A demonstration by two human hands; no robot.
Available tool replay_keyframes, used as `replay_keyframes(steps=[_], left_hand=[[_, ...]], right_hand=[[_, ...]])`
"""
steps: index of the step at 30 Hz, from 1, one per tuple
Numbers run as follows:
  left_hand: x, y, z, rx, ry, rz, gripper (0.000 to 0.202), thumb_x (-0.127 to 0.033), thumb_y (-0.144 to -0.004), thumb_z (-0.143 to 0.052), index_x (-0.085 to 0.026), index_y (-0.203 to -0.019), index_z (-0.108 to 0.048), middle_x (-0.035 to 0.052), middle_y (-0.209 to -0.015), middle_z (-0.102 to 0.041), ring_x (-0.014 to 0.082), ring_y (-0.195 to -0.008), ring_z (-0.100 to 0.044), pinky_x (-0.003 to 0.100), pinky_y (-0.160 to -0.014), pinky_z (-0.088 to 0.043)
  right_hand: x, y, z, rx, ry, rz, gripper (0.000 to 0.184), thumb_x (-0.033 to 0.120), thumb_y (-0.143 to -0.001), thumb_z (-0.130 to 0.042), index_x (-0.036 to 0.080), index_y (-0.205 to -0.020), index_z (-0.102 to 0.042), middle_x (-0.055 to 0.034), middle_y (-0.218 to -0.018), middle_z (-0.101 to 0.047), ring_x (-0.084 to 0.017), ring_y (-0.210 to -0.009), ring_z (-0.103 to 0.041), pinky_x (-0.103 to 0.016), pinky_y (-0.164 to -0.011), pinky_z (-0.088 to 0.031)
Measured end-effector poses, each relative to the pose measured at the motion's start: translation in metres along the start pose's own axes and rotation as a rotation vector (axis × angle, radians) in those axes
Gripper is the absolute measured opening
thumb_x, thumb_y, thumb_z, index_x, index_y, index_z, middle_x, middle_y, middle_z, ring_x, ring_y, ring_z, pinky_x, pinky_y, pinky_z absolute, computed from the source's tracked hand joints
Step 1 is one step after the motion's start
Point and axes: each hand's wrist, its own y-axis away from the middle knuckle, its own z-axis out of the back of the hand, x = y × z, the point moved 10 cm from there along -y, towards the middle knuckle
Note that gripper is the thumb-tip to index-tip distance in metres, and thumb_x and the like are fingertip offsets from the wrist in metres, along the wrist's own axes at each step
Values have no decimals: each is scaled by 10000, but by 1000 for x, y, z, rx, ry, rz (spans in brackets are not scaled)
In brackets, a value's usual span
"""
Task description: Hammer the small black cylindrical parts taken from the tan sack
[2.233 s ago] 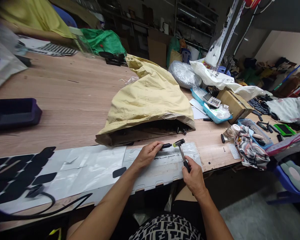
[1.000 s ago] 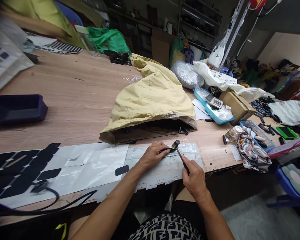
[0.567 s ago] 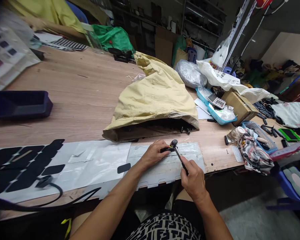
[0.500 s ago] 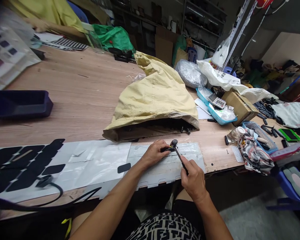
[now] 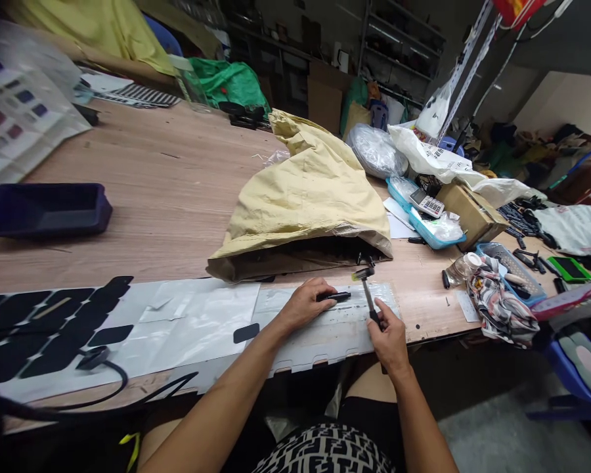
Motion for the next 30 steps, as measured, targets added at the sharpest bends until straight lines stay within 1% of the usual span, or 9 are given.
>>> replay_keyframes(steps=[6, 11, 13, 18, 20, 22, 26, 28, 30], left_hand=[[-41, 28, 15, 109, 307, -24, 206, -323, -838, -628, -200, -975, -721, 54, -964, -652, 225, -946, -597, 348, -882, -443], [-88, 113, -23, 606, 437, 55, 199, -360, -886, -602, -253, -988, -735, 24, -984, -709, 207, -933, -633, 300, -872, -459], [-72, 144, -43, 661, 322, 140, 178, -339, -873, -600, -276, -966, -738, 8, -982, -717, 205, -925, -638, 300, -872, -458], [30, 189, -73, 427, -57, 490, 290, -296, -890, -515, -265, -1095, -718, 87, -1131, -733, 289, -1121, -649, 385, -983, -454], [50, 198, -76, 410, -170, 559, 356, -273, -885, -512, -255, -1191, -693, 117, -1181, -722, 317, -1181, -634, 420, -1006, -446], [41, 197, -76, 456, -172, 545, 405, -286, -860, -559, -244, -1246, -674, 122, -1179, -723, 327, -1173, -637, 428, -987, -459], [-33, 164, -69, 598, 193, 374, 363, -399, -836, -641, -258, -1161, -720, 45, -1007, -753, 243, -952, -688, 334, -861, -511], [-62, 127, -59, 556, 371, 303, 369, -439, -841, -651, -252, -1153, -716, 26, -971, -741, 207, -894, -680, 302, -821, -513], [-65, 76, -44, 375, 412, 263, 422, -455, -830, -658, -217, -1178, -683, 32, -933, -721, 194, -836, -664, 293, -764, -513]], right_hand=[[-33, -14, 18, -165, -377, -191, 460, 400, -736, -723, 124, -1100, -668, 22, -650, -602, -101, -464, -503, -199, -380, -401], [-29, -14, 13, -104, -357, -152, 441, 380, -745, -713, 130, -1106, -676, 26, -636, -603, -99, -457, -496, -201, -387, -384], [-27, -13, 10, -87, -330, -129, 450, 371, -753, -706, 127, -1129, -676, 29, -635, -598, -100, -456, -490, -212, -397, -387], [-26, -13, 6, -74, -304, -88, 456, 350, -765, -698, 120, -1157, -675, 30, -630, -593, -104, -469, -489, -229, -433, -408], [-25, -12, 5, -66, -293, -81, 450, 343, -766, -696, 125, -1160, -683, 25, -647, -602, -104, -477, -493, -230, -444, -416], [-24, -12, 4, -59, -278, -71, 443, 340, -773, -692, 132, -1164, -689, 11, -684, -627, -107, -496, -506, -231, -456, -428], [-22, -10, 2, -54, -245, -34, 425, 341, -802, -681, 134, -1173, -690, -9, -736, -655, -118, -545, -535, -229, -481, -441], [-23, -9, 2, -65, -246, -19, 424, 340, -820, -678, 126, -1187, -680, -9, -743, -651, -123, -571, -549, -230, -505, -452], [-26, -8, 2, -80, -250, -14, 435, 342, -837, -672, 119, -1211, -665, -9, -752, -647, -130, -601, -568, -237, -541, -472]])
